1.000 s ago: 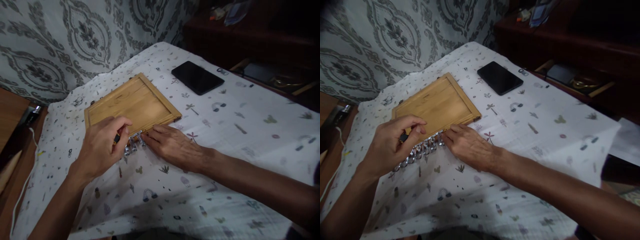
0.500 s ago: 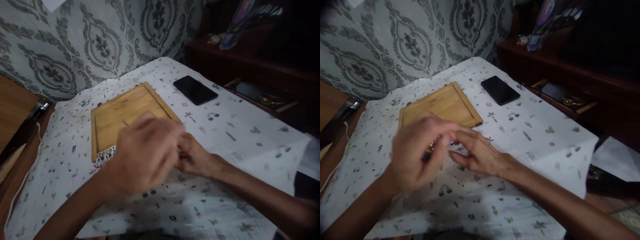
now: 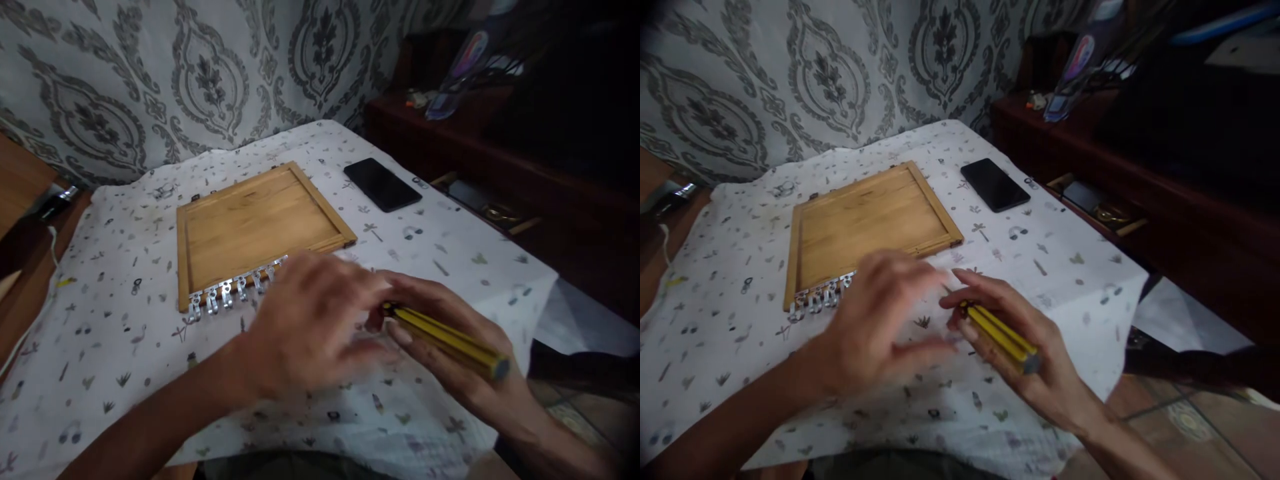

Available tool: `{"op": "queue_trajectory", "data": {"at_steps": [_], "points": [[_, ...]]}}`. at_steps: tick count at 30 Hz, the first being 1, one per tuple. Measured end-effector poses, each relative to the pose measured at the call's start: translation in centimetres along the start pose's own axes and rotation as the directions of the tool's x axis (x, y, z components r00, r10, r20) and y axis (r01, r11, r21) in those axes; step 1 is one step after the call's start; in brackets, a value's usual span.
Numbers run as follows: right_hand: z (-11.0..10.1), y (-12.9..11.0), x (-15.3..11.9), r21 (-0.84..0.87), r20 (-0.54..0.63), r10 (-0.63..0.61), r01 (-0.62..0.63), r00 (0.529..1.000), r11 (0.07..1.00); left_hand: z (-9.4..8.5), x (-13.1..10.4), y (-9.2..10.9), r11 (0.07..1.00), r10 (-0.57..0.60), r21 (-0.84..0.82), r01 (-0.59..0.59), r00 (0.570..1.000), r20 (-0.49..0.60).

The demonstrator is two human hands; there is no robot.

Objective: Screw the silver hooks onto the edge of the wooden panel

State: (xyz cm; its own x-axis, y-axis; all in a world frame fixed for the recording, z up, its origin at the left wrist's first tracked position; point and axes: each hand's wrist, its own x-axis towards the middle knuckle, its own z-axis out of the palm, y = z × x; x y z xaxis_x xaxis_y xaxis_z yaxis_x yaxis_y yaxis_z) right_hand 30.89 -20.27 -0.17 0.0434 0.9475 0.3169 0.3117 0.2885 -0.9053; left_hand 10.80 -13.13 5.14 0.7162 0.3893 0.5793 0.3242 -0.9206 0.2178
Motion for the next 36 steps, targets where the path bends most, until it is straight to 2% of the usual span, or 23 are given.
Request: {"op": "queue_trajectory", "data": {"at_steps": [1, 2, 3, 5, 7, 13, 21, 28, 36], "points": [[-0.2, 0.0, -0.1, 0.040, 0.009, 0.007, -0.008, 1.000, 0.999, -0.4, -0.6, -1.3, 0.985, -0.163, 0.071, 0.159, 0.986, 0.046], [-0.3, 0.0, -0.3, 0.070, 0.011, 0.011, -0.012, 1.000, 0.997, -0.6, -1.2, -2.6, 0.942, -0.323, 0.133, 0.309, 0.942, 0.096], [-0.5, 0.0, -0.4, 0.083, 0.007, 0.016, -0.016, 1.000, 0.996, -0.7, -1.8, -3.7, 0.899, -0.426, 0.185, 0.397, 0.891, 0.157], [-0.6, 0.2, -0.7, 0.063, -0.021, 0.041, -0.040, 0.999, 0.997, -0.6, -2.7, -5.5, 0.829, -0.546, 0.292, 0.477, 0.804, 0.237], [-0.7, 0.5, -0.9, 0.027, -0.033, 0.061, -0.060, 0.998, 0.998, -0.3, -3.1, -6.3, 0.797, -0.584, 0.364, 0.483, 0.769, 0.259], [-0.6, 1.1, -0.8, -0.026, -0.020, 0.012, -0.013, 1.000, 1.000, -0.1, -2.8, -6.3, 0.765, -0.627, 0.387, 0.514, 0.731, 0.270], [-0.5, 1.3, -0.7, -0.044, -0.039, 0.008, -0.010, 0.999, 0.999, -0.1, -3.3, -6.3, 0.791, -0.586, 0.361, 0.493, 0.779, 0.220], [-0.7, 1.2, -0.8, -0.043, -0.052, 0.020, -0.022, 0.998, 0.999, 0.1, -3.0, -6.5, 0.779, -0.601, 0.390, 0.491, 0.760, 0.245], [-0.5, 1.4, -0.5, -0.055, -0.057, 0.040, -0.043, 0.998, 0.998, -1.3, -3.4, -6.8, 0.783, -0.603, 0.388, 0.487, 0.748, 0.278]]}}
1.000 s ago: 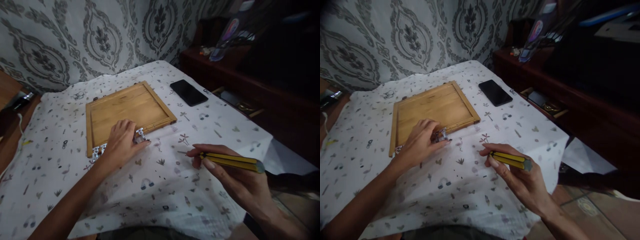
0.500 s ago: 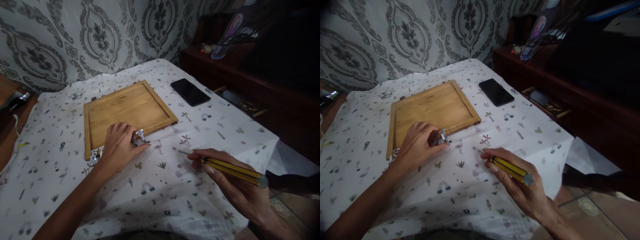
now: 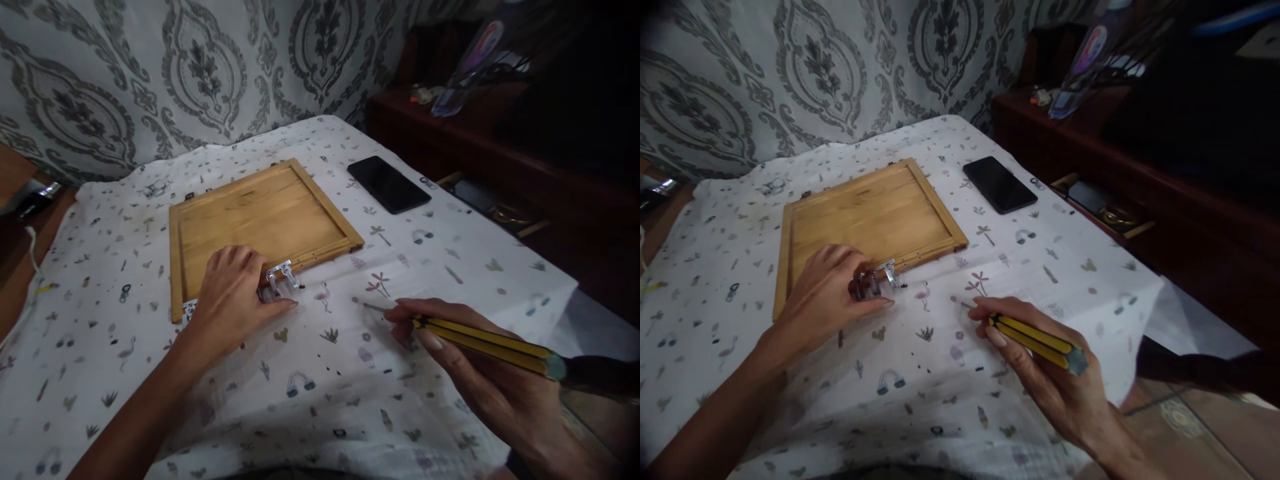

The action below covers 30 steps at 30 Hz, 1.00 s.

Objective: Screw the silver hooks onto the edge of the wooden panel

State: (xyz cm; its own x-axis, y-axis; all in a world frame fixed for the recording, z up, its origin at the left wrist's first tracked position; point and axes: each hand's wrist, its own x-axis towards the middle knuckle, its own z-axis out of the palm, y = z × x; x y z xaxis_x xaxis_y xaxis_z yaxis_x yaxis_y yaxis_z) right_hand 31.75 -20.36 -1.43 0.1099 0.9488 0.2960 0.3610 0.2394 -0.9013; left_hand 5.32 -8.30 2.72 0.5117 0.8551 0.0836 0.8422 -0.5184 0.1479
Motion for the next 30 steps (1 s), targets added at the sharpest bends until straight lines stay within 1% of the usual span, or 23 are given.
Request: {"op": "queue_trajectory", "data": {"at_steps": [4, 10, 15, 20, 26, 28, 30], "points": [[0.0, 0.5, -0.2, 0.004, 0.002, -0.004, 0.004, 1.000, 1.000, 0.0, -0.2, -0.2, 1.000, 0.014, 0.006, -0.014, 1.000, 0.005], [0.1, 0.1, -0.1, 0.023, -0.010, 0.052, -0.052, 0.999, 0.998, 0.1, -0.1, -0.2, 1.000, -0.005, -0.018, 0.006, 1.000, 0.015], [0.1, 0.1, -0.1, 0.029, 0.003, 0.030, -0.030, 1.000, 0.999, 0.1, -0.1, 0.0, 0.999, -0.018, -0.028, 0.019, 0.999, 0.032], [-0.1, 0.6, -0.3, 0.021, 0.009, 0.029, -0.030, 1.000, 0.999, 0.6, 0.1, 0.6, 0.999, 0.022, -0.034, -0.023, 0.999, -0.034], [-0.2, 0.3, -0.3, -0.001, 0.000, 0.043, -0.043, 0.999, 0.999, 1.3, 0.4, 0.9, 0.999, 0.015, -0.035, -0.017, 0.999, -0.047], [-0.3, 0.1, -0.3, -0.012, 0.013, 0.032, -0.031, 0.999, 0.999, 1.3, 0.5, 0.9, 0.999, 0.009, -0.051, -0.012, 0.998, -0.056], [-0.5, 0.1, -0.3, -0.012, 0.036, -0.009, 0.010, 0.999, 1.000, 1.3, 0.6, 0.9, 0.998, 0.005, -0.057, -0.008, 0.998, -0.060]]}}
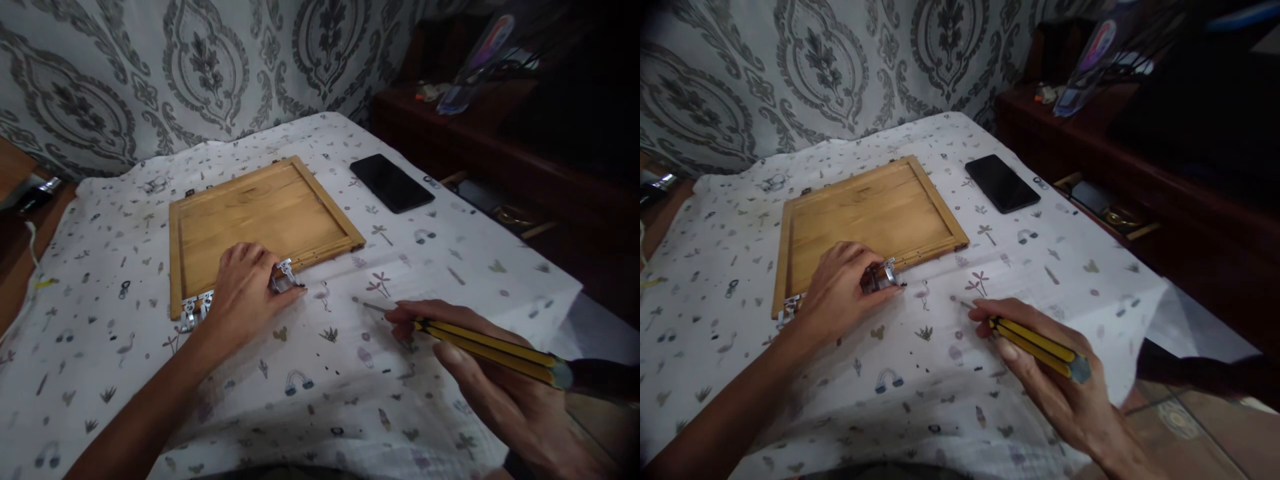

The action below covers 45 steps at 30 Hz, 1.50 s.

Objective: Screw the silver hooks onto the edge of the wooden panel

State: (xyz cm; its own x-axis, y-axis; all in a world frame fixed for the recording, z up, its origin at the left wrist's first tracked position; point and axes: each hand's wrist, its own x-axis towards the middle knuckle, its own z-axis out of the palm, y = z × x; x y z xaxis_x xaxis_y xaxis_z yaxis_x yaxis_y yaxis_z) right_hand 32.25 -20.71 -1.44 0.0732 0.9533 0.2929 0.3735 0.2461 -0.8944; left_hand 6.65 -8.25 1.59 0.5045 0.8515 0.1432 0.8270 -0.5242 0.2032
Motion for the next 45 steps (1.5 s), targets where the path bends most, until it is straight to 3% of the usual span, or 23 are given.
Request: {"op": "queue_trajectory", "data": {"at_steps": [10, 17, 20, 23, 28, 33, 36, 40, 45], "points": [[-0.3, -0.2, 1.1, 0.001, 0.019, -0.082, 0.082, 0.996, 0.997, -0.1, 0.3, 0.2, 0.999, -0.015, -0.042, 0.015, 1.000, 0.012], [0.1, -0.6, 2.4, -0.086, -0.095, -0.156, 0.148, 0.983, 0.985, -0.1, 0.3, 0.1, 0.997, -0.015, -0.080, 0.014, 1.000, -0.001], [0.7, -1.2, 3.1, 0.010, -0.182, -0.108, 0.112, 0.977, 0.994, -0.2, 0.3, 0.0, 0.995, -0.021, -0.093, 0.022, 1.000, 0.010], [1.7, -2.2, 4.6, 0.148, -0.258, -0.149, 0.191, 0.955, 0.970, -0.2, 0.3, 0.0, 0.996, -0.007, -0.094, 0.007, 1.000, 0.003], [4.4, -3.4, 8.7, 0.228, -0.204, -0.208, 0.253, 0.957, 0.940, -0.3, 0.4, 0.0, 0.996, -0.003, -0.092, 0.003, 1.000, 0.005], [7.0, -3.4, 11.8, 0.164, -0.075, -0.216, 0.225, 0.974, 0.960, -0.2, 0.5, -0.2, 0.995, 0.008, -0.099, -0.005, 1.000, 0.026], [8.1, -3.0, 12.6, 0.149, -0.009, -0.213, 0.212, 0.977, 0.966, -0.2, 0.6, -0.4, 0.994, 0.010, -0.106, -0.006, 0.999, 0.032], [9.1, -2.0, 12.9, 0.243, -0.025, -0.303, 0.300, 0.953, 0.922, -0.2, 0.6, -0.4, 0.994, -0.007, -0.106, 0.012, 0.999, 0.051], [9.5, -1.3, 12.8, 0.244, -0.004, -0.319, 0.310, 0.948, 0.919, -0.2, 0.6, -0.3, 0.996, -0.013, -0.091, 0.019, 0.998, 0.064]]}}
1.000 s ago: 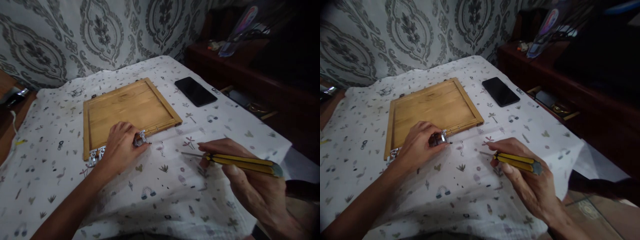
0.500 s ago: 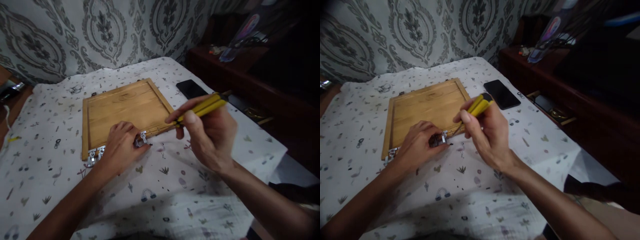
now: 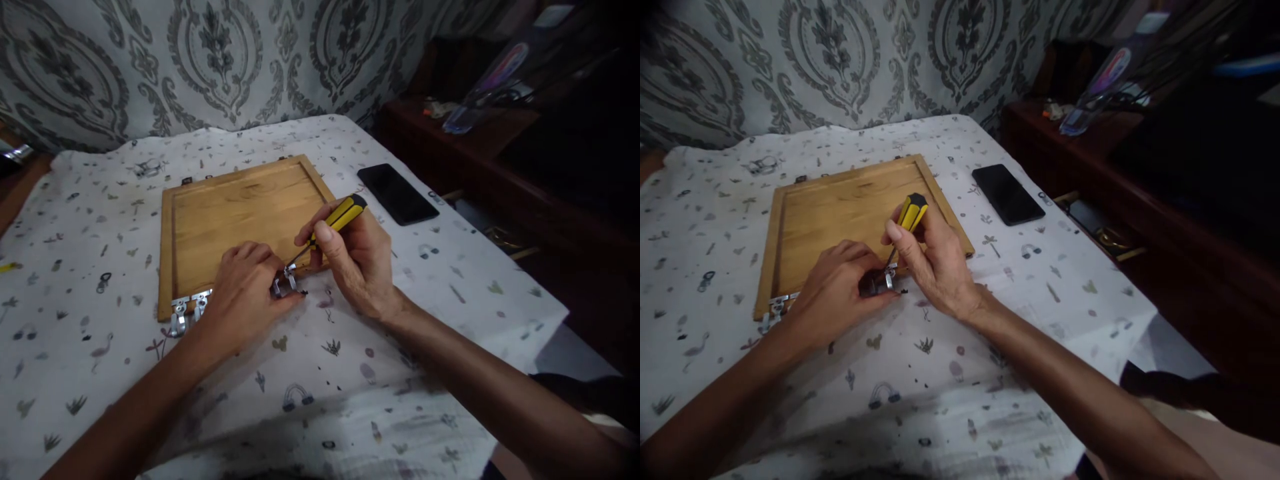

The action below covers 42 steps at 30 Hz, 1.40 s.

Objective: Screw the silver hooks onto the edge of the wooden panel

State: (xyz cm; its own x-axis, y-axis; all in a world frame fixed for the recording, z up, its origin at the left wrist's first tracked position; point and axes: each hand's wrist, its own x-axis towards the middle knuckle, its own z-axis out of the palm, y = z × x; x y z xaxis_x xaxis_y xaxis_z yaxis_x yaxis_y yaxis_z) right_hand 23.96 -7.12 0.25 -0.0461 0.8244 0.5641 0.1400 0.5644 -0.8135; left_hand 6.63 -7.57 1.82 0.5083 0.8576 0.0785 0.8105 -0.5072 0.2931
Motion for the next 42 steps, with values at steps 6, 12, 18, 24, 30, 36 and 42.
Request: {"op": "queue_trajectory", "data": {"at_steps": [6, 12, 18, 24, 30, 36, 42], "points": [[-0.1, -0.1, -0.1, -0.010, 0.033, 0.005, -0.005, 0.999, 1.000, 0.0, 0.0, 0.0, 1.000, 0.006, 0.000, -0.006, 1.000, -0.010], [-0.2, -0.2, -0.2, -0.086, 0.033, 0.020, -0.017, 0.999, 0.996, 0.0, 0.1, 0.0, 1.000, 0.007, -0.010, -0.007, 1.000, -0.009], [-0.5, -1.3, 1.7, -0.287, 0.204, -0.065, 0.123, 0.977, 0.950, 0.0, 0.1, 0.0, 0.999, 0.004, -0.049, -0.004, 1.000, -0.005], [-0.2, -2.3, 4.5, -0.137, 0.283, -0.086, 0.129, 0.955, 0.982, 0.0, 0.2, -0.2, 0.999, 0.007, -0.041, -0.007, 1.000, -0.001], [1.5, -2.4, 6.6, 0.355, 0.435, 0.065, -0.237, 0.898, 0.904, 0.0, 0.1, -0.1, 1.000, 0.015, 0.001, -0.015, 1.000, -0.015], [2.4, -1.4, 7.9, 0.564, 0.716, -0.094, -0.493, 0.692, 0.662, 0.2, 0.0, -0.3, 0.999, 0.039, -0.015, -0.039, 0.999, -0.017], [2.8, -1.6, 8.0, 0.576, 0.734, -0.083, -0.552, 0.674, 0.603, 0.0, 0.2, -0.2, 1.000, 0.031, 0.005, -0.031, 0.999, -0.019]]}}
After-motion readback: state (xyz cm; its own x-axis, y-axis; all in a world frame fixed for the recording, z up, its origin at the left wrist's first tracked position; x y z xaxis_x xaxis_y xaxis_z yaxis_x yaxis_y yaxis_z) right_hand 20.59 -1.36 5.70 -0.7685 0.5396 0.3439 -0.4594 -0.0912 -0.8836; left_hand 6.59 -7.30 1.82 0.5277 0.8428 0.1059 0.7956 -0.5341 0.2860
